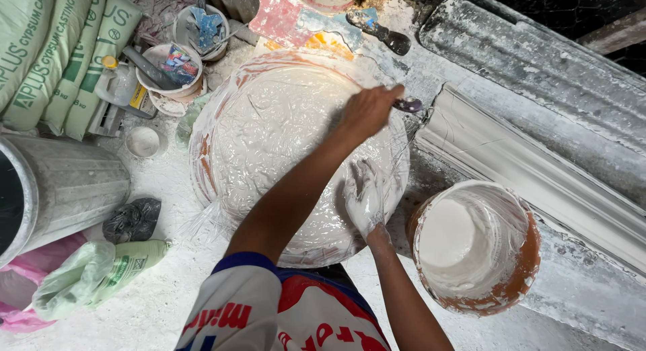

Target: The person applies a white gypsum mixture to the interior of a large round mold using a trowel and hands. They then place a fibrous mesh over the coated surface and press it into the mixture, smoothing it with their hands and a small tool.

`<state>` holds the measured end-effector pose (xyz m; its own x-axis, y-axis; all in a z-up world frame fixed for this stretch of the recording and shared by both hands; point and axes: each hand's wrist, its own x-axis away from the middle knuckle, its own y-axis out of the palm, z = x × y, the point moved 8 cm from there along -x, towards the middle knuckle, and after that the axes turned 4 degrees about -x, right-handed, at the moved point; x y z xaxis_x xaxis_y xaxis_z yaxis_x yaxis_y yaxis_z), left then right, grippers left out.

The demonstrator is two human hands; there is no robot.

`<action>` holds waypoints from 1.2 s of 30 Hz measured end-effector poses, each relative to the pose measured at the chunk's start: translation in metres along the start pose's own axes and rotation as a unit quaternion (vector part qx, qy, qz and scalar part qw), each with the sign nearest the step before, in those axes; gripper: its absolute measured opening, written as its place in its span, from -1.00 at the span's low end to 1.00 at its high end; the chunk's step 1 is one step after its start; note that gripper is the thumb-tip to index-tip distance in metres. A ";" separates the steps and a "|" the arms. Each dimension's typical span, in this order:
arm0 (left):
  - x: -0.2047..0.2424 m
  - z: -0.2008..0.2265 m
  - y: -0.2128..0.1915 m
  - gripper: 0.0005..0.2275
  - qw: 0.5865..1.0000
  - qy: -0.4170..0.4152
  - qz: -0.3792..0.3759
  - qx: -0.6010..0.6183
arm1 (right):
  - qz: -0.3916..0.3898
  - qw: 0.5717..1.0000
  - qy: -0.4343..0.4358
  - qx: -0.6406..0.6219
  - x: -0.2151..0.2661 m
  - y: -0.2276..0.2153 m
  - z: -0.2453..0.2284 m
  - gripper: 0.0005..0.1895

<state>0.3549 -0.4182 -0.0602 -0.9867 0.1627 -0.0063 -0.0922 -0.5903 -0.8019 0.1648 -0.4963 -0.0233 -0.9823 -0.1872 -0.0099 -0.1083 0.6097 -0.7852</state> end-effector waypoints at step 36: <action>0.051 0.065 -0.029 -0.57 0.980 0.182 -0.054 -0.066 | 0.001 0.999 0.004 -0.044 0.028 -0.015 -0.007 -0.56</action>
<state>0.2984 -0.4443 0.0017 -0.8570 0.5034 -0.1104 -0.1517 -0.4511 -0.8795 0.1375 -0.5051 -0.0070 -0.9836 -0.1803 -0.0065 -0.1190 0.6750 -0.7281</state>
